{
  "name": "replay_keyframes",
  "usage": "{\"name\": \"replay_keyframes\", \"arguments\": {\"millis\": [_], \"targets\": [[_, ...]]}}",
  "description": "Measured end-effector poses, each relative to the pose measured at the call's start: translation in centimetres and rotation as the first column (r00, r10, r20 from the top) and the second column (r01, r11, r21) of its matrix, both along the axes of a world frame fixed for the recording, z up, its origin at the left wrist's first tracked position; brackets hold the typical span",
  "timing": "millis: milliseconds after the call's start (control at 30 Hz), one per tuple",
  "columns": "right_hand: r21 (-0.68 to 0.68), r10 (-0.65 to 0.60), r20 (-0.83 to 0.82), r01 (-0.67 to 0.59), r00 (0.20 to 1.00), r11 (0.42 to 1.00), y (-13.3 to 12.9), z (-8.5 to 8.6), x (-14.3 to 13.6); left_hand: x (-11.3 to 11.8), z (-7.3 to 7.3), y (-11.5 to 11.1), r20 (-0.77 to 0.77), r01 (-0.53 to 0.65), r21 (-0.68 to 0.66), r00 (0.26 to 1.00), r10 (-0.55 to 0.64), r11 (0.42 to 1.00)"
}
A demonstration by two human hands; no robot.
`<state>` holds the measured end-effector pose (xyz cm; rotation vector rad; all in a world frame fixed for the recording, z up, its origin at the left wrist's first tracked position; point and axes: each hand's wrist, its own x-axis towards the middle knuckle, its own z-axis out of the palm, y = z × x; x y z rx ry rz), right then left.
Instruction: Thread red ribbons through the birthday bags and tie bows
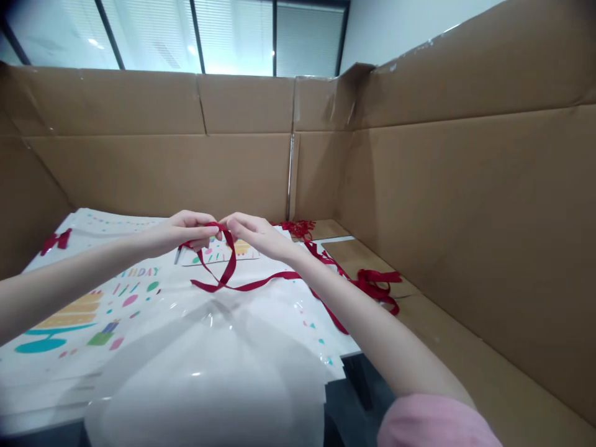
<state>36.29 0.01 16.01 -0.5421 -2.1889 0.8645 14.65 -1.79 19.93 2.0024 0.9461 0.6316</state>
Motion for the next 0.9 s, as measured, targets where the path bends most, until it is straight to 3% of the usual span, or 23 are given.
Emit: {"name": "replay_keyframes", "arguments": {"millis": [167, 300, 500, 700, 833, 900], "targets": [[-0.152, 0.084, 0.084, -0.071, 0.993, 0.986, -0.2, -0.9, -1.8, -2.6, -1.1, -0.4, -0.007, -0.040, 0.007, 0.999, 0.040, 0.999], [-0.293, 0.096, -0.024, -0.099, 0.995, 0.951, -0.1, -1.4, -2.3, -3.9, -1.4, -0.9, -0.054, -0.030, -0.009, 0.998, 0.030, 0.999], [-0.232, -0.022, -0.088, 0.001, 0.996, 0.973, 1.5, -0.4, -1.0, -5.9, -1.3, -1.6, -0.143, 0.029, -0.043, 0.989, -0.034, 0.999], [-0.242, -0.324, -0.250, 0.266, 0.912, 0.933, 5.0, 0.3, 5.0, -11.1, -3.0, -0.1, -0.274, -0.054, -0.074, 0.961, 0.031, 0.996], [-0.265, -0.516, -0.246, 0.455, 0.821, 0.850, 7.2, -0.1, 11.3, -15.7, -5.0, 1.3, -0.389, -0.168, -0.086, 0.913, 0.122, 0.982], [-0.221, -0.633, -0.225, 0.594, 0.741, 0.773, 7.9, -0.8, 14.5, -17.5, -6.1, 1.9, -0.416, -0.192, -0.108, 0.900, 0.131, 0.975]]}}
